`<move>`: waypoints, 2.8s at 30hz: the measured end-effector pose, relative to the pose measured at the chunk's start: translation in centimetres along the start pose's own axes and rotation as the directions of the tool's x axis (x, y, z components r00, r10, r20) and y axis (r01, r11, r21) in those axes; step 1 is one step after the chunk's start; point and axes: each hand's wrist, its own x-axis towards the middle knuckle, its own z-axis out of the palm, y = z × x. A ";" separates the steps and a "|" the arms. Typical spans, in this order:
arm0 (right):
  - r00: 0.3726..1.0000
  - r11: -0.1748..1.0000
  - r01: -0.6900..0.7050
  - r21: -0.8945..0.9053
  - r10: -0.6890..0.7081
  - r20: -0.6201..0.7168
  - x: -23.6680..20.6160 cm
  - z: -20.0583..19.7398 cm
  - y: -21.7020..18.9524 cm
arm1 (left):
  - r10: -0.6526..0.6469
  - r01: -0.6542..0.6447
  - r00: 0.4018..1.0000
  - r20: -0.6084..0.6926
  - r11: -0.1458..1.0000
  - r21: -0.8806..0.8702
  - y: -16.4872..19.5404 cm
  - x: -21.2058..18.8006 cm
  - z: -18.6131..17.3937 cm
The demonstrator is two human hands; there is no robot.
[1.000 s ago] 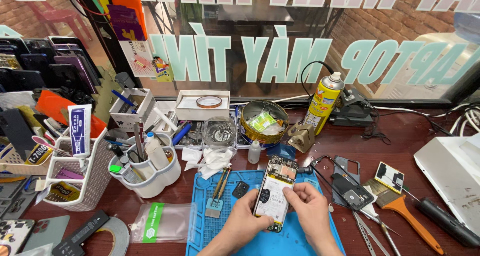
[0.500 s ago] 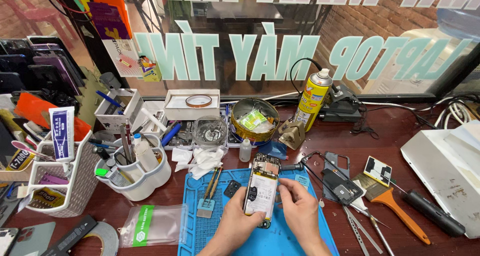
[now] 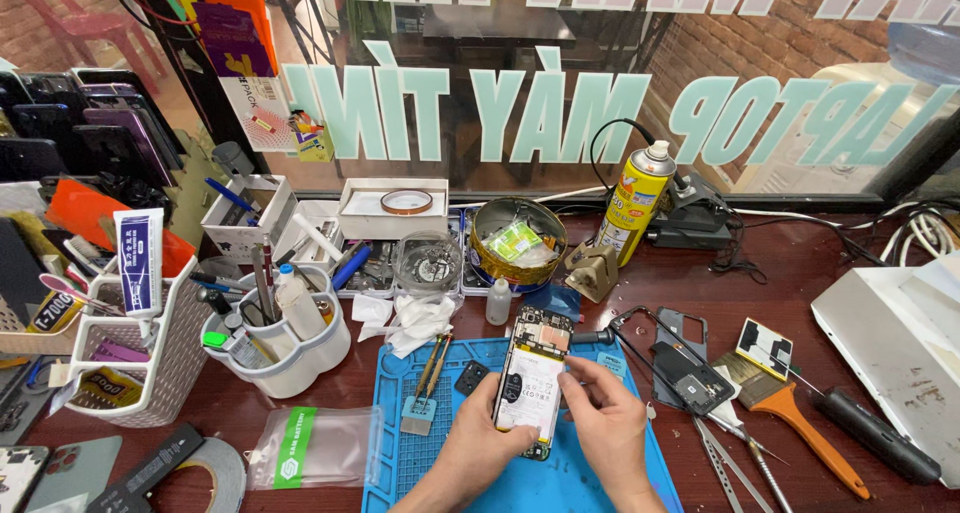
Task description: The person works on a disassembled smartphone on a blue cutting mat, using a plastic spudger to pry and separate components. They handle a battery, circuit board, and other small parts, then place a new battery into the phone chassis.
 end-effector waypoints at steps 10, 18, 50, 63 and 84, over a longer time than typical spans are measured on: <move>0.831 0.944 -0.324 -0.060 0.314 0.459 1.3 -1.4 0.8 | -0.244 0.266 0.964 0.105 0.870 -0.414 0.9 0.3 -0.5; 0.805 0.927 -0.321 -0.194 0.375 0.460 1.3 -1.6 1.0 | -0.098 0.103 0.994 0.041 0.984 -0.145 0.5 0.5 -0.9; 0.860 0.874 -0.422 0.239 0.303 0.411 2.1 -2.3 1.4 | -0.172 0.179 0.977 0.129 0.983 -0.038 -0.6 0.2 -0.9; 0.832 0.889 -0.427 0.168 0.313 0.458 2.1 -2.3 2.0 | -0.067 0.080 0.993 0.101 0.989 -0.126 -1.6 0.9 -1.3; 0.737 0.669 -0.575 0.470 0.174 0.654 1.9 -2.3 3.4 | 0.631 -0.507 0.775 -0.031 0.650 0.566 0.5 -2.3 1.0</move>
